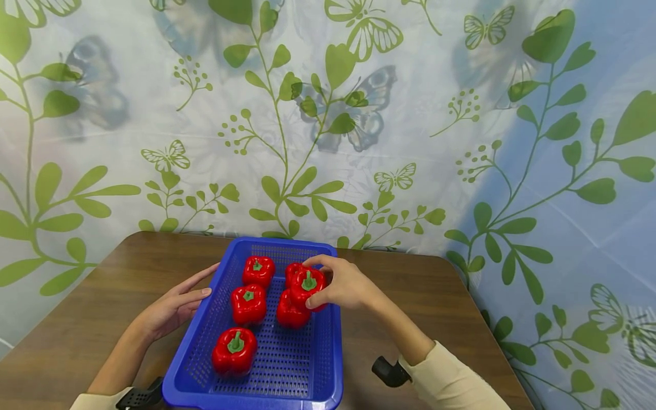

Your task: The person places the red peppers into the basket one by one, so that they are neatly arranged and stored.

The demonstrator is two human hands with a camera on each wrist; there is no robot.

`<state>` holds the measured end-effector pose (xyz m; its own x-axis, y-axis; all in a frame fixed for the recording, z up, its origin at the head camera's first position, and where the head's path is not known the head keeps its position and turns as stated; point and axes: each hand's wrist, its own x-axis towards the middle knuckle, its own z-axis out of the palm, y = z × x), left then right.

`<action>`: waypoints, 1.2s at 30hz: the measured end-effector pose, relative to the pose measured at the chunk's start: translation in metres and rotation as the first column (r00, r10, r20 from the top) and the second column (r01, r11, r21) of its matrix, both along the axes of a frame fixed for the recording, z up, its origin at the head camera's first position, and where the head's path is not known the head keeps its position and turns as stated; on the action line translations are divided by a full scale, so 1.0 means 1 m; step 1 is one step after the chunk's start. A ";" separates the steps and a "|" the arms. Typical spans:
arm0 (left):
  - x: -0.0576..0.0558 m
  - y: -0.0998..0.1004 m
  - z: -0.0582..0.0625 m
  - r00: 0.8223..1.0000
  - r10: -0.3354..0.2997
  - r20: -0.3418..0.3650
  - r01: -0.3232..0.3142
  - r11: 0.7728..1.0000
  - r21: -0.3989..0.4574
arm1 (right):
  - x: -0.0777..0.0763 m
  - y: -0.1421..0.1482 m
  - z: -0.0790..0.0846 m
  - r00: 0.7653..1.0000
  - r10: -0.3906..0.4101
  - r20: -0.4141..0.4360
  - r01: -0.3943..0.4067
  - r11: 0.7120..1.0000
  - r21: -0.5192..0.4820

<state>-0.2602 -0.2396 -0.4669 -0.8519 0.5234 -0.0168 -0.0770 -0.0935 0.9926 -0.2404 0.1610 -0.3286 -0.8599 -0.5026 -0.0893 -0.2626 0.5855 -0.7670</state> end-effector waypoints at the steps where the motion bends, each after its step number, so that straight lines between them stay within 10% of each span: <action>1: 0.000 0.000 0.000 1.000 -0.002 -0.002 0.002 1.000 0.000 | 0.001 0.000 0.000 1.000 0.003 0.005 -0.003 1.000 0.008; 36: 0.002 0.000 -0.001 1.000 0.001 -0.014 -0.001 1.000 -0.004 | 0.014 -0.007 -0.010 0.980 0.134 0.145 -0.136 0.991 -0.002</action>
